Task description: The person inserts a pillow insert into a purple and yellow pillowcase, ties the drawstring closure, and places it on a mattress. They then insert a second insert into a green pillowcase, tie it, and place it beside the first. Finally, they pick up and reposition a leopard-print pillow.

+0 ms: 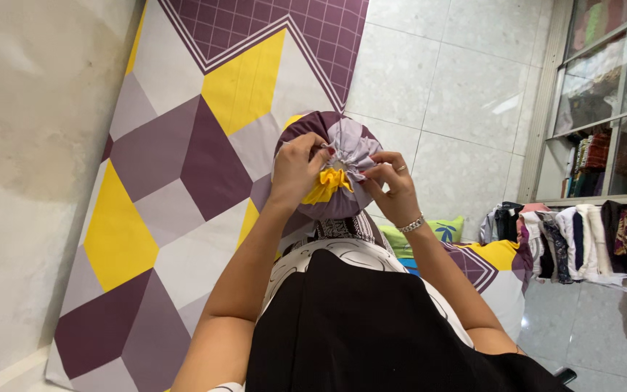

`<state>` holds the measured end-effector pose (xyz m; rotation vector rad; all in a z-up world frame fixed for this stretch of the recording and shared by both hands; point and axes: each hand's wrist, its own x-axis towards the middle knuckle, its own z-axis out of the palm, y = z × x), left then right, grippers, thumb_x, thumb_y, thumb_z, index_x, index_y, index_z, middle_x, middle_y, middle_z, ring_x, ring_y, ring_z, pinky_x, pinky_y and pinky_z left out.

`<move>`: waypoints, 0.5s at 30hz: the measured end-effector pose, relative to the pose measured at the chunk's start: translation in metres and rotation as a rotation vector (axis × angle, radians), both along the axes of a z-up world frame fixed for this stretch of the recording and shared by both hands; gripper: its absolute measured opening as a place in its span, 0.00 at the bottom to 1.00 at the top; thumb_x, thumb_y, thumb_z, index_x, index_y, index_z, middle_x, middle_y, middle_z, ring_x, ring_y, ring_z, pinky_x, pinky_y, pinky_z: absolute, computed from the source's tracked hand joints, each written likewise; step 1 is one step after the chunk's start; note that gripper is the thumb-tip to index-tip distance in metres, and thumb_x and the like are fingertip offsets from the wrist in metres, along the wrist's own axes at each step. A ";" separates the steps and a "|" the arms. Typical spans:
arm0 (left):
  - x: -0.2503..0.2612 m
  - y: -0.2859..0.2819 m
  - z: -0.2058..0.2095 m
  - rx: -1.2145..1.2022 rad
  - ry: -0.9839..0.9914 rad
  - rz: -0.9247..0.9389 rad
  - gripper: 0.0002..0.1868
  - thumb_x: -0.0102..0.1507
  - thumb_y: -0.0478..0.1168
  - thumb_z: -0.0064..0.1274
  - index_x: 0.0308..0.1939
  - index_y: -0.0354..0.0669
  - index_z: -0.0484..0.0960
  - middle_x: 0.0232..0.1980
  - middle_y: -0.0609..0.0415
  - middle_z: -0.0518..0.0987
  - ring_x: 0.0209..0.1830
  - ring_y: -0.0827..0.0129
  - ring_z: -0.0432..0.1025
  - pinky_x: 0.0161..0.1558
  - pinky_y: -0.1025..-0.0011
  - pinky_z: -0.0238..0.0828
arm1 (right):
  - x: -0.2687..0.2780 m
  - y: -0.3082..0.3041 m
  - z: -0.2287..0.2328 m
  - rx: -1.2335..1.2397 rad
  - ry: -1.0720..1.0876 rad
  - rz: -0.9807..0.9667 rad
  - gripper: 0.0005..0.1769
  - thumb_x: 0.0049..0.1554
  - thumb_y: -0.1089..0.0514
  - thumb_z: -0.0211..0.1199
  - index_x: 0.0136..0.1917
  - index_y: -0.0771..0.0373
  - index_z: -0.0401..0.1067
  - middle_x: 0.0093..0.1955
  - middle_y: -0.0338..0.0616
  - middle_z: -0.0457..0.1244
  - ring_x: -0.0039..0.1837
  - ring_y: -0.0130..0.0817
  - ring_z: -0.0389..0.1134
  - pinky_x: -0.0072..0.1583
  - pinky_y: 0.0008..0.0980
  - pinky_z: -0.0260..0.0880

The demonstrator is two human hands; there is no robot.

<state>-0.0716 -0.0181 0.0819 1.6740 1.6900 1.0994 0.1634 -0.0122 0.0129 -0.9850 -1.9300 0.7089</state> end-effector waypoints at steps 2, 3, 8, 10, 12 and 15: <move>-0.001 -0.003 -0.003 -0.164 -0.152 0.025 0.10 0.64 0.43 0.59 0.41 0.38 0.84 0.32 0.53 0.84 0.29 0.70 0.77 0.34 0.69 0.72 | 0.005 0.000 0.005 -0.164 0.054 0.031 0.07 0.52 0.73 0.63 0.44 0.67 0.72 0.59 0.45 0.62 0.54 0.30 0.69 0.55 0.30 0.74; 0.000 -0.002 -0.003 -0.242 -0.228 0.034 0.11 0.64 0.43 0.58 0.41 0.38 0.85 0.31 0.54 0.84 0.27 0.72 0.77 0.32 0.71 0.72 | 0.006 0.002 0.009 -0.242 0.081 0.044 0.07 0.53 0.74 0.59 0.44 0.67 0.71 0.59 0.45 0.62 0.53 0.30 0.69 0.56 0.30 0.75; 0.008 -0.007 -0.005 -0.293 -0.290 0.000 0.12 0.65 0.45 0.57 0.44 0.39 0.85 0.31 0.55 0.85 0.27 0.77 0.74 0.32 0.74 0.70 | 0.000 -0.002 0.033 0.015 -0.176 -0.145 0.03 0.59 0.63 0.62 0.43 0.64 0.74 0.49 0.43 0.63 0.53 0.39 0.66 0.55 0.39 0.70; 0.011 -0.008 -0.002 -0.298 -0.277 0.002 0.13 0.65 0.46 0.58 0.44 0.39 0.85 0.31 0.54 0.85 0.27 0.77 0.74 0.31 0.74 0.70 | -0.007 -0.002 0.039 0.050 -0.332 -0.209 0.08 0.56 0.58 0.68 0.43 0.64 0.73 0.45 0.44 0.63 0.49 0.43 0.64 0.51 0.42 0.67; 0.013 -0.010 -0.001 -0.283 -0.277 0.009 0.14 0.65 0.46 0.58 0.44 0.39 0.85 0.31 0.54 0.85 0.26 0.77 0.75 0.31 0.74 0.70 | -0.013 -0.003 0.040 -0.075 -0.359 -0.169 0.16 0.52 0.54 0.70 0.44 0.66 0.70 0.44 0.47 0.62 0.47 0.44 0.64 0.48 0.41 0.66; 0.014 -0.013 -0.004 -0.279 -0.243 0.016 0.11 0.66 0.44 0.58 0.44 0.39 0.85 0.32 0.52 0.85 0.27 0.75 0.74 0.32 0.73 0.70 | -0.012 -0.003 0.036 -0.234 -0.243 -0.140 0.08 0.60 0.56 0.62 0.48 0.61 0.71 0.48 0.42 0.64 0.48 0.38 0.66 0.51 0.37 0.67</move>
